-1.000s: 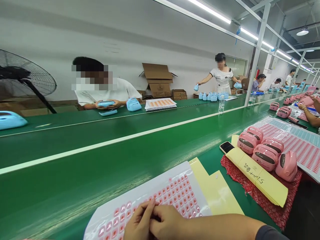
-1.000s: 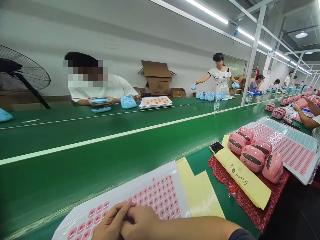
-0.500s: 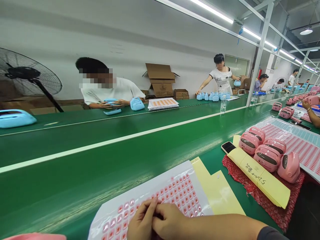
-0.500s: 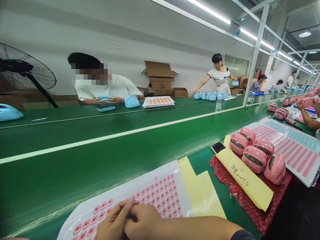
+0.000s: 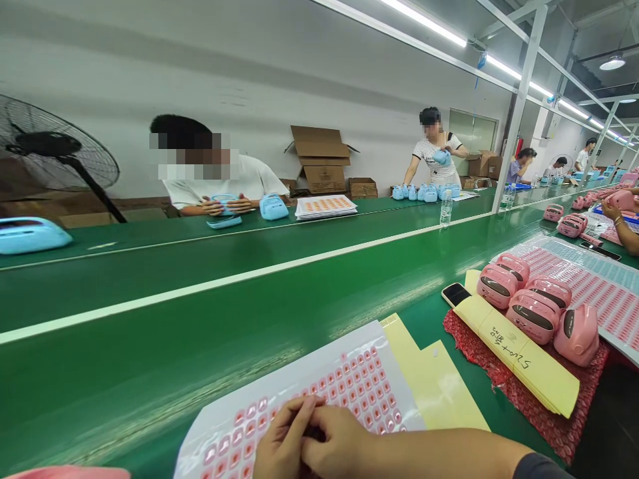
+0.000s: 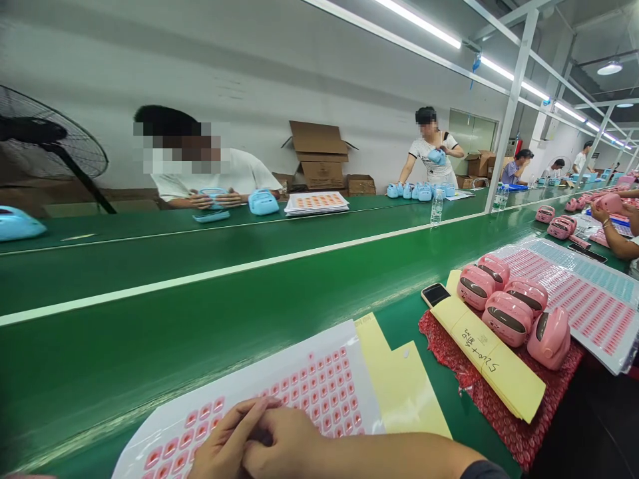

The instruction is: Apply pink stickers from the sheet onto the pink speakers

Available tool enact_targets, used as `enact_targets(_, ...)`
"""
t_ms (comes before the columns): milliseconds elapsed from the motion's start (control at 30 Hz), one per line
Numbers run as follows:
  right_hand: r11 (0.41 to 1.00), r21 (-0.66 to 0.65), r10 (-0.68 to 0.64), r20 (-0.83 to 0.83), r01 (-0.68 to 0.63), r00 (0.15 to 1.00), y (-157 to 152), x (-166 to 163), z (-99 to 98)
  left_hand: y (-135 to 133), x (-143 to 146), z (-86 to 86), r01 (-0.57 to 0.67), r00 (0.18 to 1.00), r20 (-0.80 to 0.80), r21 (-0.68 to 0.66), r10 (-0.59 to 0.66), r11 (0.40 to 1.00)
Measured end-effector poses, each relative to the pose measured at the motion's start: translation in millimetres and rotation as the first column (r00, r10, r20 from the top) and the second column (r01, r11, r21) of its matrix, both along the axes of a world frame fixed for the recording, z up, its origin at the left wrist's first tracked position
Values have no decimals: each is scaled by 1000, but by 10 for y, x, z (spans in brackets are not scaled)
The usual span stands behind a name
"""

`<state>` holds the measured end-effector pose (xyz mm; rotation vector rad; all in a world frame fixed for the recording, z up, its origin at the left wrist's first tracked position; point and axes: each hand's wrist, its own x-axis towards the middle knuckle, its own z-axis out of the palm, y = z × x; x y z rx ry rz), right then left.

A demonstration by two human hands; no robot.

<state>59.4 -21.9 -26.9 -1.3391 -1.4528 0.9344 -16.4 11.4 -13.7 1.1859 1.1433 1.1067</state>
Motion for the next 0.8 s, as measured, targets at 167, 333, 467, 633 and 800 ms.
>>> enact_targets(167,1000,-4,13,-47,-13,999,-2,3,11,5,7,-12,12,1000,11,-3,-12,1000)
enact_targets(333,1000,-3,9,-54,-9,999,-25,6,65,-20,17,56,15,1000,7,-16,-15,1000)
enact_targets(467,1000,8,19,-73,-18,997,-38,5,94,-51,24,123,20,1000,17,-57,-19,998)
enact_targets(633,1000,-13,0,-69,-1,998,-31,-3,71,-75,36,160,12,999,43,-87,-9,996)
enact_targets(800,1000,-26,10,-84,-12,996,-16,-9,13,-86,54,172,-28,997,68,-116,36,993)
